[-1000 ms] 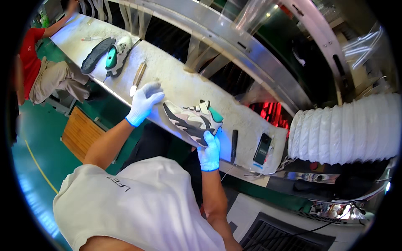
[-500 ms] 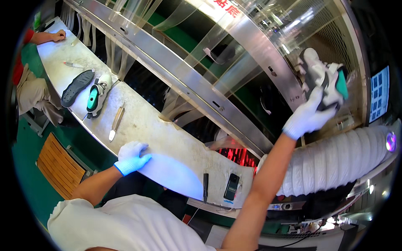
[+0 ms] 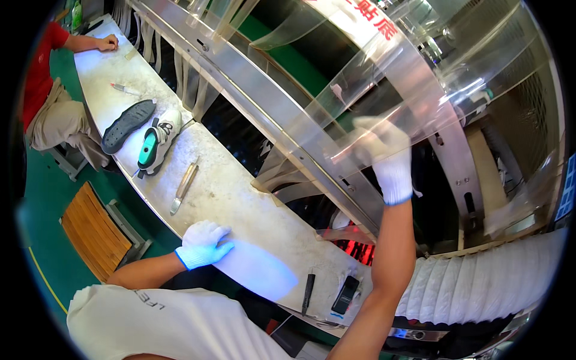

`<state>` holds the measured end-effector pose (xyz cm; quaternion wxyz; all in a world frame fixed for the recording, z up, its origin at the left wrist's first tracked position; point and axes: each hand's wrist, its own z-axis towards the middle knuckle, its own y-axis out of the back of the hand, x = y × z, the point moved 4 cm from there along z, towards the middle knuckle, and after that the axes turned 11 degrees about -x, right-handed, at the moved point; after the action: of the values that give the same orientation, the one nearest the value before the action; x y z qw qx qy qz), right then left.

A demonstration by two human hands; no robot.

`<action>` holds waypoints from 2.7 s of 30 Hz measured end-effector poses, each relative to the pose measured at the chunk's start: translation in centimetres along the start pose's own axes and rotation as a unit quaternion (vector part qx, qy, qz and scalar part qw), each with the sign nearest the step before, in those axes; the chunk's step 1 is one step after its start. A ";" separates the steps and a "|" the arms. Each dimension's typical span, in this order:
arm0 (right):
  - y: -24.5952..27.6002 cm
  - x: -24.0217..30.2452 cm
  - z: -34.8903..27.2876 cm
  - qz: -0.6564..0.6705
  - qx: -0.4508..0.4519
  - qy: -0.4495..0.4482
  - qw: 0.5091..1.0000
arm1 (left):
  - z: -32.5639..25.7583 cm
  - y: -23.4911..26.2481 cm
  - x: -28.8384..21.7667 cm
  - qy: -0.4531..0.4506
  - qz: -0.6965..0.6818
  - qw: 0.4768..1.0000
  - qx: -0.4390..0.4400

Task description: The person assembles a sneaker by hand, using a small metal tool to press and secure the sole onto the shoe upper. They repeatedly rotate the shoe to access different edges and ensure the sole is firmly attached, working on a single unit throughout the clip.

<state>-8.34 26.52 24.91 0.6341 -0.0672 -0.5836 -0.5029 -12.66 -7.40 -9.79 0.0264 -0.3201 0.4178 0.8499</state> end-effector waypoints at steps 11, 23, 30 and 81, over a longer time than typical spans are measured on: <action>2.4 -12.3 14.6 -0.284 -0.111 0.087 0.949 | 0.4 -0.4 -0.7 -0.002 0.021 0.999 -0.024; 24.0 -18.0 -8.4 -0.435 -0.311 -0.039 0.844 | 21.1 -7.9 6.2 0.013 -0.031 0.987 -0.160; 21.8 -16.1 -8.2 -0.446 -0.307 0.059 0.838 | 30.1 -19.6 16.9 0.168 0.063 0.968 0.173; 20.9 -17.6 -5.5 -0.340 -0.291 0.018 0.894 | 27.7 -35.7 -8.7 0.498 -0.631 0.575 0.153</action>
<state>13.60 42.78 19.44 0.3865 -0.0372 -0.3870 -0.8363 -9.05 37.86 -17.29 0.3922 -0.8669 0.1815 0.2485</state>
